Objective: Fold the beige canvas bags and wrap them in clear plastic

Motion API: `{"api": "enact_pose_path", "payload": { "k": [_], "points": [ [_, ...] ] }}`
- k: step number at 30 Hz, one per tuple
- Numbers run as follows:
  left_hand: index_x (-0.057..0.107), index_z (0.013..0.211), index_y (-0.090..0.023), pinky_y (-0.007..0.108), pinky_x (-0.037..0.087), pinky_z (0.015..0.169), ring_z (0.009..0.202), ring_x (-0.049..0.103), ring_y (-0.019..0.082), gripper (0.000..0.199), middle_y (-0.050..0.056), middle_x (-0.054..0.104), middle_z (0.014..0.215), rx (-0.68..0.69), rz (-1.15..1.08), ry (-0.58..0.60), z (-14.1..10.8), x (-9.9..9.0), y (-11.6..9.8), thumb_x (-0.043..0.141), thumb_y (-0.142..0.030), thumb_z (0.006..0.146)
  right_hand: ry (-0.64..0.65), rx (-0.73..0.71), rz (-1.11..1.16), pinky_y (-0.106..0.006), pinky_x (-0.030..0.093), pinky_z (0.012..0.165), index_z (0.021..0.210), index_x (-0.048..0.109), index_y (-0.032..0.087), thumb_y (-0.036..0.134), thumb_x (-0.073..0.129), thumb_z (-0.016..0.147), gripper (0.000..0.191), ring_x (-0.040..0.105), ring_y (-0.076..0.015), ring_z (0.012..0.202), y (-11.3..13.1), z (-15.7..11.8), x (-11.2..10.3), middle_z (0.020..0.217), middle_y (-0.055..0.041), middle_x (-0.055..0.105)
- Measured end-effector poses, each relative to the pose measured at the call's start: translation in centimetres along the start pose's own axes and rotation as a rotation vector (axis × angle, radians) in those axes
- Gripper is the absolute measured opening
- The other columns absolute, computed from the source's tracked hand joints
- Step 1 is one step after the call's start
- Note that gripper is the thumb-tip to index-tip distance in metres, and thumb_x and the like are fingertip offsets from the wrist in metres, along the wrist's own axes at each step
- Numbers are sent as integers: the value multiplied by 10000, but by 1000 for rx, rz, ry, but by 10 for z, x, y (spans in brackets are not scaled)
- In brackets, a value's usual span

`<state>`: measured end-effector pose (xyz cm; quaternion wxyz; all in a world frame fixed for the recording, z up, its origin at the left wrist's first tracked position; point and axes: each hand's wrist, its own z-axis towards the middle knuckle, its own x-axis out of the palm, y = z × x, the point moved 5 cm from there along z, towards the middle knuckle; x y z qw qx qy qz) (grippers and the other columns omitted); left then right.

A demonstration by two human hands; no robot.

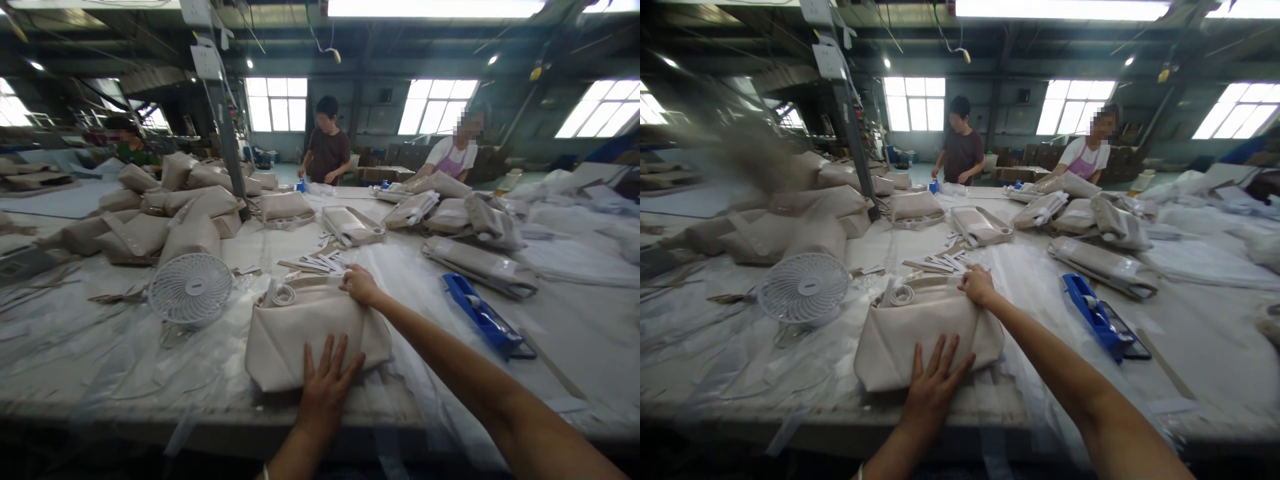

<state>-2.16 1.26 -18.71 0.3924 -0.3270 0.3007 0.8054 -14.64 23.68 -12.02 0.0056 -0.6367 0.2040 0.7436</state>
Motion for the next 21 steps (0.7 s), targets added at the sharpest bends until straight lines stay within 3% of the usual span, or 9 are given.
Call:
{"api": "enact_pose_path", "payload": {
  "k": [3, 5, 8, 15, 18, 21],
  "points": [
    [297, 1529, -395, 666, 105, 1189, 1461, 306, 315, 555, 52, 324, 1611, -34, -25, 14, 2, 2, 2, 421, -351, 990, -122, -103, 102, -372, 433, 1054, 983, 665, 209, 282, 594, 913, 123, 551, -222, 1259, -2, -25, -23, 1379, -79, 593],
    [285, 1532, -396, 678, 154, 1176, 1458, 317, 322, 569, 55, 315, 1614, -42, -45, 36, 4, 4, 3, 432, -333, 986, -195, -165, 230, -347, 499, 938, 1009, 631, 212, 324, 548, 937, 157, 652, -213, 1059, -6, -48, -32, 1154, -67, 700],
    [261, 1537, -399, 691, 213, 1159, 1459, 323, 330, 603, 53, 299, 1619, -41, -87, 77, 5, 4, 4, 451, -285, 976, -249, -269, 499, -310, 538, 789, 940, 618, 213, 333, 560, 911, 137, 685, -198, 849, -13, -83, -34, 889, -24, 726],
    [200, 1544, -403, 730, 216, 1147, 1481, 288, 331, 748, 44, 251, 1628, -48, -135, 191, 9, 7, 10, 415, -55, 918, -231, -380, 528, -337, 561, 844, 1092, 687, 226, 317, 614, 898, 227, 705, -213, 912, -21, -135, -20, 1012, -59, 729],
    [203, 1539, -419, 735, 209, 1148, 1489, 266, 326, 734, 35, 233, 1630, -43, -145, 201, 11, 12, 15, 409, -60, 932, -215, -536, 531, -319, 560, 816, 1056, 739, 232, 311, 582, 931, 216, 694, -208, 909, -19, -149, -18, 995, -79, 712],
    [211, 1538, -418, 742, 213, 1144, 1491, 262, 325, 674, 37, 225, 1631, -29, -140, 200, 12, 17, 19, 414, -119, 969, -267, -605, 474, -337, 555, 820, 1079, 749, 253, 310, 565, 954, 230, 676, -209, 900, -19, -160, -16, 942, -65, 711]
  ]
}}
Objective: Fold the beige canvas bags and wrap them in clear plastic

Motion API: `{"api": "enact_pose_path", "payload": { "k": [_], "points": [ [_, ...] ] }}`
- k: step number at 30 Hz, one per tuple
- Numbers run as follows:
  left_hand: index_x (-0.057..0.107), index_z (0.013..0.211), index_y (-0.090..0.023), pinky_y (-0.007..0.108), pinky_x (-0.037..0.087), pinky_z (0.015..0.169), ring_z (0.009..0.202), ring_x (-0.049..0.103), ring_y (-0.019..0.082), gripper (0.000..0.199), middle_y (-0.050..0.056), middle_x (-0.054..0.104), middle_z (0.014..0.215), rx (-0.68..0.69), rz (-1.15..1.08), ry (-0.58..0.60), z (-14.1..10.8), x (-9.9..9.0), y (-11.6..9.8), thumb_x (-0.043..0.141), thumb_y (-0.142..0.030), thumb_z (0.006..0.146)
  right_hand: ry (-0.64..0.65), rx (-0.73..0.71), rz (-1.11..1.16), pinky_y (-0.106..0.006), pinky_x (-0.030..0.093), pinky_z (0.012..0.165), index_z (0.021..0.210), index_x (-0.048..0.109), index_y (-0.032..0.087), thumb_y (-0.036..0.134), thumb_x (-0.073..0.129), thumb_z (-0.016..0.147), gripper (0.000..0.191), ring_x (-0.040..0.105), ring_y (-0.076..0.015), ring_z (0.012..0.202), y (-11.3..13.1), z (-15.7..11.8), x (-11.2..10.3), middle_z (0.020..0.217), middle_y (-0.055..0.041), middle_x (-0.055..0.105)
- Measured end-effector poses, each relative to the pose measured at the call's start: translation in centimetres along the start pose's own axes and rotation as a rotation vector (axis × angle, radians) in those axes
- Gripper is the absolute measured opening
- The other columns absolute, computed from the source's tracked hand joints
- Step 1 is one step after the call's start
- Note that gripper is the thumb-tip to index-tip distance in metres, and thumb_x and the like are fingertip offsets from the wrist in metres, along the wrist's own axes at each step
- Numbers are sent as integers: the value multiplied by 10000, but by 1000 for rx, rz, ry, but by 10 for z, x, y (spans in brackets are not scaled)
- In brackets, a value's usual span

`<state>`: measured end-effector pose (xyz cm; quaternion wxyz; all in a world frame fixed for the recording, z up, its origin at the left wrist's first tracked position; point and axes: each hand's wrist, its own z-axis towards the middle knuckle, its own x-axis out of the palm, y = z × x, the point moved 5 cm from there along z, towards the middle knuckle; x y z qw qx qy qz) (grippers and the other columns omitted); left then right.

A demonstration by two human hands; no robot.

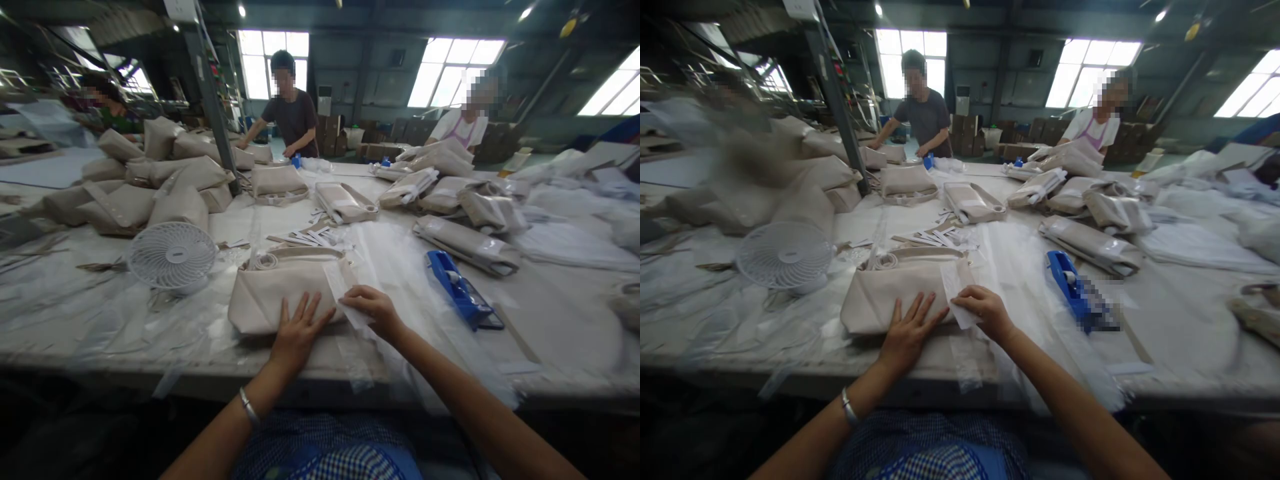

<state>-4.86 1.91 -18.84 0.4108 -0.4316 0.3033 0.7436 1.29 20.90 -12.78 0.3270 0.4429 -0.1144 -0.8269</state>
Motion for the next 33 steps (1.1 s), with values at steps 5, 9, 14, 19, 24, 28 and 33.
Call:
{"api": "enact_pose_path", "payload": {
  "k": [5, 9, 14, 19, 24, 28, 33],
  "points": [
    [283, 1521, -405, 748, 233, 1133, 1482, 284, 326, 641, 41, 254, 1619, -4, 17, -18, 0, 2, -1, 439, -119, 969, 21, -106, -137, -376, 539, 934, 1134, 728, 278, 256, 506, 993, 264, 667, -198, 947, 10, -8, 6, 950, -45, 729],
    [399, 1484, -348, 733, 270, 1131, 1472, 303, 335, 582, 47, 277, 1608, -17, 12, -17, 0, 2, -2, 454, -104, 959, 35, -249, -301, -393, 536, 969, 1103, 730, 251, 184, 507, 984, 261, 677, -189, 903, 24, -12, 8, 921, -44, 736],
    [326, 1522, -292, 674, 300, 1154, 1457, 344, 296, 628, 47, 347, 1580, -52, 12, -39, 3, -2, -3, 378, -34, 951, 3, -331, -360, -384, 538, 983, 1113, 705, 227, 127, 503, 985, 259, 684, -168, 910, 33, -21, 11, 925, -35, 741],
    [331, 1495, -440, 619, 347, 1148, 1416, 419, 282, 580, 26, 380, 1569, -108, 50, -117, 6, -6, -10, 482, -204, 987, 29, -338, -355, -382, 565, 915, 1011, 709, 179, 160, 504, 996, 206, 684, -183, 860, 39, -27, 16, 869, -55, 729],
    [368, 1489, -429, 606, 347, 1145, 1426, 402, 299, 526, 36, 363, 1579, -102, 91, -184, 4, -1, -14, 498, -353, 985, 285, -285, -75, -412, 473, 1084, 1058, 694, 242, 439, 590, 966, 241, 704, -151, 799, 43, -11, 8, 851, -3, 741],
    [336, 1500, -435, 602, 352, 1139, 1436, 384, 288, 540, 21, 369, 1578, -109, 120, -184, 3, -1, -13, 479, -320, 992, 93, -87, -144, -396, 480, 1072, 1239, 647, 220, 273, 523, 1001, 273, 665, -195, 1093, 5, 46, 1, 1166, -83, 716],
    [361, 1491, -429, 584, 363, 1139, 1423, 404, 279, 524, 21, 401, 1565, -114, 147, -203, 4, -2, -14, 481, -327, 992, 459, 234, -300, -433, 458, 1076, 1367, 592, 192, 470, 577, 948, 503, 560, -303, 1287, -64, 108, 39, 1396, -143, 595]
  ]
}}
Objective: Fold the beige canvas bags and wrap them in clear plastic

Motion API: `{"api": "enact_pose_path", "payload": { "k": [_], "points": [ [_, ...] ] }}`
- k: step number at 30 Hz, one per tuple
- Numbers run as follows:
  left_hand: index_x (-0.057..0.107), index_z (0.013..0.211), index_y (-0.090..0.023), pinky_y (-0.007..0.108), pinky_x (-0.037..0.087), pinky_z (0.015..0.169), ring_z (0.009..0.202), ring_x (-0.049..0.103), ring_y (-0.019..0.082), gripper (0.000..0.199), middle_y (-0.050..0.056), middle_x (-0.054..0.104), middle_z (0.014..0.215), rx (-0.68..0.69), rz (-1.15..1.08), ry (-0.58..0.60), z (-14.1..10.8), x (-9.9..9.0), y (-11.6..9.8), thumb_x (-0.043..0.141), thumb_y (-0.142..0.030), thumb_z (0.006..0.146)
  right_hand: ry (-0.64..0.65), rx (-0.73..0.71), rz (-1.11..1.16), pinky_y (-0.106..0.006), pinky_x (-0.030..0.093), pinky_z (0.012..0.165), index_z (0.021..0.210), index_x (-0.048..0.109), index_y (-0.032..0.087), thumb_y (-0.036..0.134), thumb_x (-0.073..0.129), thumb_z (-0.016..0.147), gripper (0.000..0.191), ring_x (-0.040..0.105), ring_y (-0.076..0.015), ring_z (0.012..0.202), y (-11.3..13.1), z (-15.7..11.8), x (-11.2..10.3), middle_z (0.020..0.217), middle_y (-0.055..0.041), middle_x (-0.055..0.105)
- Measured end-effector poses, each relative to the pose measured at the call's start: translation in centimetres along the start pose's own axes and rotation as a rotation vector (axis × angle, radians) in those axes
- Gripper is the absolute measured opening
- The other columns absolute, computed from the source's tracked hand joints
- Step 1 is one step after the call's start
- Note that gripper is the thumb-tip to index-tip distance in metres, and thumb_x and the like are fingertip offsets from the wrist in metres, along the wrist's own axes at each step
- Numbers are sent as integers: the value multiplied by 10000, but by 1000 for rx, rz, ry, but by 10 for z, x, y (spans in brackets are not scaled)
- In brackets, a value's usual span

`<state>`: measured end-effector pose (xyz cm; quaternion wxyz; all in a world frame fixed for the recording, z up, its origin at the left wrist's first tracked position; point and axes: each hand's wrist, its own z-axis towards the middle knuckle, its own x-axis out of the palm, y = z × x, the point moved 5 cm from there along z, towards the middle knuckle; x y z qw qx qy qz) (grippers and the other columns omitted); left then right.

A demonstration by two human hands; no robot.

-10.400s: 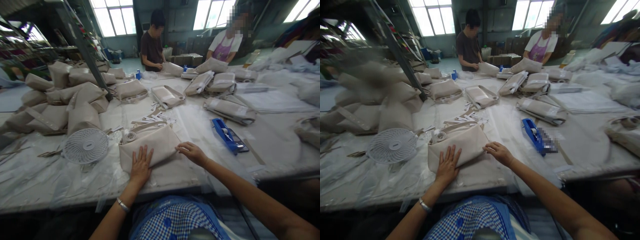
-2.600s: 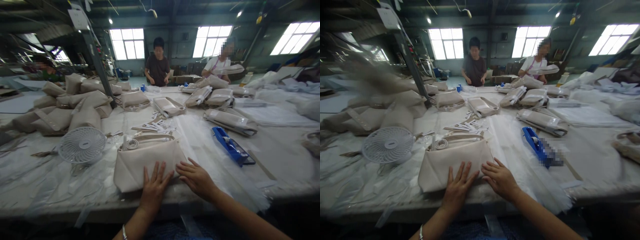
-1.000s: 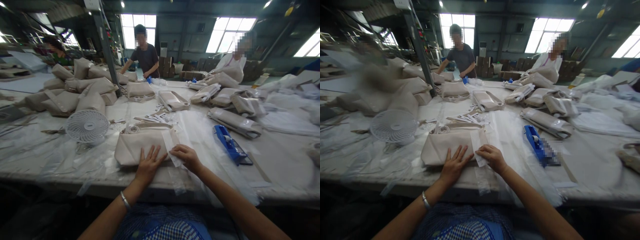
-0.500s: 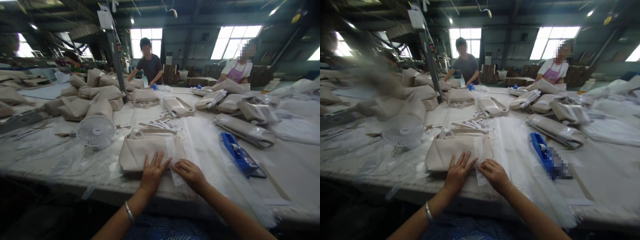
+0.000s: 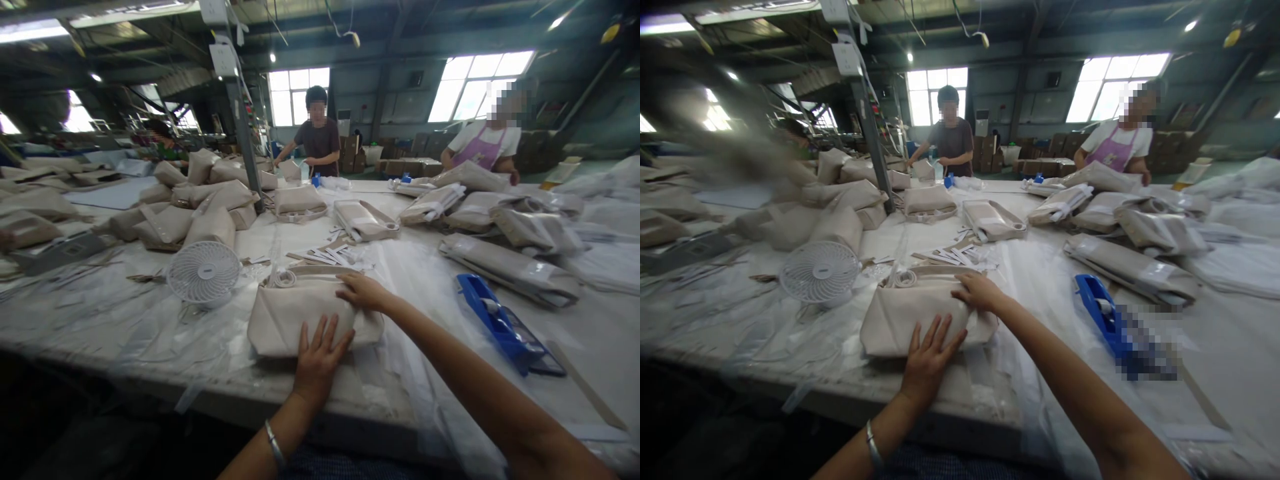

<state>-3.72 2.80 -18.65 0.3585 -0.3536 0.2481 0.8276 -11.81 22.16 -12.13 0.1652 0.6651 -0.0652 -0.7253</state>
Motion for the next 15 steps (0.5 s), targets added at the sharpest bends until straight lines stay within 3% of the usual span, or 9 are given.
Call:
{"api": "enact_pose_path", "payload": {
  "k": [3, 7, 9, 11, 15],
  "points": [
    [376, 1486, -426, 578, 368, 1141, 1420, 409, 272, 512, 17, 405, 1564, 2, 5, -9, 0, 1, -1, 475, -319, 995, 120, 16, 5, -381, 543, 905, 1151, 738, 262, 653, 531, 909, 504, 694, -291, 1054, -11, 21, 7, 1146, -75, 744],
    [378, 1488, -413, 600, 380, 1126, 1424, 404, 283, 521, 21, 388, 1571, 7, -19, 23, -1, 2, 0, 457, -261, 996, 119, 75, 10, -353, 546, 798, 936, 787, 271, 695, 514, 895, 505, 722, -268, 873, -17, 28, 14, 900, -49, 778],
    [379, 1490, -407, 619, 375, 1121, 1426, 400, 294, 536, 27, 377, 1575, 8, -28, 54, -1, 2, 0, 440, -213, 994, 60, 88, 17, -382, 529, 886, 993, 773, 245, 602, 454, 970, 479, 699, -274, 986, -16, 24, 19, 1005, -70, 768],
    [375, 1493, -401, 632, 360, 1125, 1429, 394, 300, 555, 33, 362, 1580, 15, -40, 80, -1, 2, 0, 428, -174, 990, -6, 80, 26, -415, 466, 1030, 1175, 711, 220, 463, 388, 1033, 428, 628, -262, 1166, -14, 12, 24, 1209, -89, 711],
    [351, 1506, -394, 643, 319, 1144, 1438, 379, 307, 579, 42, 334, 1590, 15, -82, 102, -1, 2, 0, 430, -156, 984, -179, -147, 77, -474, 329, 1191, 1422, 526, 210, 343, 475, 1018, 429, 424, -255, 1411, -2, -46, 23, 1492, -116, 503]
  ]
}}
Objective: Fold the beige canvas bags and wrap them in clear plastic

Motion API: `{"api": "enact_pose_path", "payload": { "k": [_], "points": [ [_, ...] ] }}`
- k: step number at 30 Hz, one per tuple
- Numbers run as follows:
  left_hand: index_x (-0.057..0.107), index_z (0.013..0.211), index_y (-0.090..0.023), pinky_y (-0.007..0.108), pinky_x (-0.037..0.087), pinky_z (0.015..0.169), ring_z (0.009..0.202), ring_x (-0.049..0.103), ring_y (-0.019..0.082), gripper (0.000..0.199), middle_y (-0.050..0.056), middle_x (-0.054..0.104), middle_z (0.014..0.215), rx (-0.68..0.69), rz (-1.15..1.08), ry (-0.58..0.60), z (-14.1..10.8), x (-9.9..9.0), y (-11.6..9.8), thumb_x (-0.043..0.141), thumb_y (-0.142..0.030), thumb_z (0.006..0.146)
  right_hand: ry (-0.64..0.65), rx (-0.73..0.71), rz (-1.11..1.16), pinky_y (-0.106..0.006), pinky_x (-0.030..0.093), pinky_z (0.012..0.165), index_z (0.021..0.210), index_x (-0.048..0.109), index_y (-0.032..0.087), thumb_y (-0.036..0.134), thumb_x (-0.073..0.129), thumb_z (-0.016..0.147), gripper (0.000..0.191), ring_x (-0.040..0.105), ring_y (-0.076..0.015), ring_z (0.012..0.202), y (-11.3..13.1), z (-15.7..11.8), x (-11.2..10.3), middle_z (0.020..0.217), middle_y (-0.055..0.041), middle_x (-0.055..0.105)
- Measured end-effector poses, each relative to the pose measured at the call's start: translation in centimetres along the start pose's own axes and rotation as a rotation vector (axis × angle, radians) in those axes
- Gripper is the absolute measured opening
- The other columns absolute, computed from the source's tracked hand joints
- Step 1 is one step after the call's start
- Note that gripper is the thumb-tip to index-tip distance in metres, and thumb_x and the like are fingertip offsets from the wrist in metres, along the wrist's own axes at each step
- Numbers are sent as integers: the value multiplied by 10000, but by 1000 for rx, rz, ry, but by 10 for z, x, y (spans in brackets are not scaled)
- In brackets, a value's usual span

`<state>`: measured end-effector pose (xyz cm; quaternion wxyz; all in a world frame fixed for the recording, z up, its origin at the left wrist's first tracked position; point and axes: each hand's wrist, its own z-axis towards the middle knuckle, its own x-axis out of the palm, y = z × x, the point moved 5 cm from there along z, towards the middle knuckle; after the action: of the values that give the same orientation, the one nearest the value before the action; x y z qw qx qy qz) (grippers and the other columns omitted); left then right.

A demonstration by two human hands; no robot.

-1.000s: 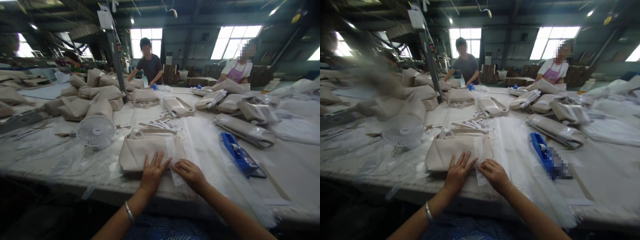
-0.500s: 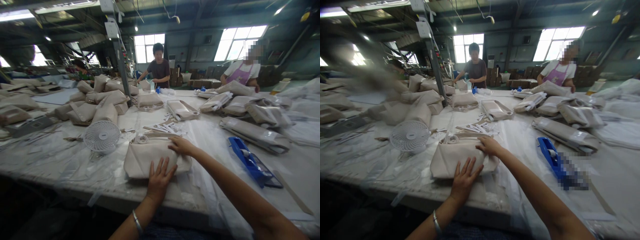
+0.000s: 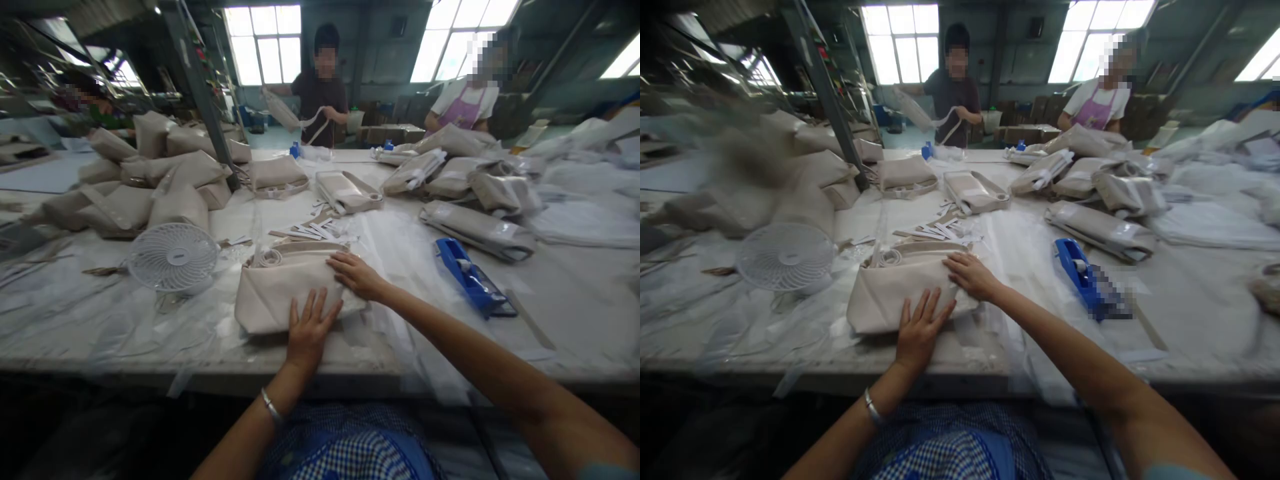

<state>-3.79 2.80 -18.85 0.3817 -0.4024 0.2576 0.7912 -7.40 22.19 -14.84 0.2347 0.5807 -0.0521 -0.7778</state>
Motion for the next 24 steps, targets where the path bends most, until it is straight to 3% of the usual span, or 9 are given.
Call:
{"api": "enact_pose_path", "payload": {
  "k": [4, 7, 12, 17, 21, 24],
  "points": [
    [345, 1511, -389, 642, 260, 1172, 1434, 384, 316, 583, 54, 333, 1587, -2, -31, 0, 0, 0, 0, 444, -163, 982, -54, -146, 67, -479, 393, 1171, 1433, 515, 240, 360, 590, 968, 486, 413, -264, 1426, 22, -64, -16, 1481, -116, 515],
    [342, 1514, -382, 642, 248, 1174, 1443, 367, 323, 595, 63, 312, 1596, 5, -25, 17, 0, -1, 1, 440, -143, 977, -49, -178, -5, -494, 422, 1151, 1438, 511, 236, 385, 673, 914, 569, 460, -281, 1394, 31, -85, -16, 1458, -124, 542],
    [343, 1518, -367, 648, 230, 1178, 1456, 344, 325, 615, 73, 297, 1603, 25, 4, 31, 0, -1, 0, 429, -110, 966, -160, -198, -141, -467, 485, 1103, 1415, 539, 219, 213, 649, 922, 506, 544, -269, 1316, 31, -85, -1, 1388, -113, 609],
    [393, 1501, -347, 662, 199, 1185, 1466, 325, 320, 653, 87, 302, 1601, 30, -27, 46, 1, -5, 1, 411, -44, 922, -185, -165, -181, -461, 471, 1113, 1454, 493, 210, 127, 545, 951, 512, 523, -253, 1324, 32, -90, 10, 1415, -106, 586],
    [407, 1498, -221, 592, 224, 1211, 1475, 312, 302, 630, 129, 328, 1590, 91, -150, 94, 10, -12, -7, 486, -101, 884, -180, -95, -202, -456, 466, 1113, 1463, 482, 230, 159, 507, 981, 488, 513, -249, 1318, 33, -93, 18, 1435, -94, 568],
    [498, 1400, -115, 500, 343, 1183, 1435, 387, 296, 517, 158, 466, 1509, 122, -224, 75, 24, -14, -14, 564, -260, 908, -179, -58, -208, -454, 470, 1103, 1451, 496, 242, 180, 533, 977, 479, 530, -250, 1296, 31, -90, 21, 1419, -92, 582]
  ]
}}
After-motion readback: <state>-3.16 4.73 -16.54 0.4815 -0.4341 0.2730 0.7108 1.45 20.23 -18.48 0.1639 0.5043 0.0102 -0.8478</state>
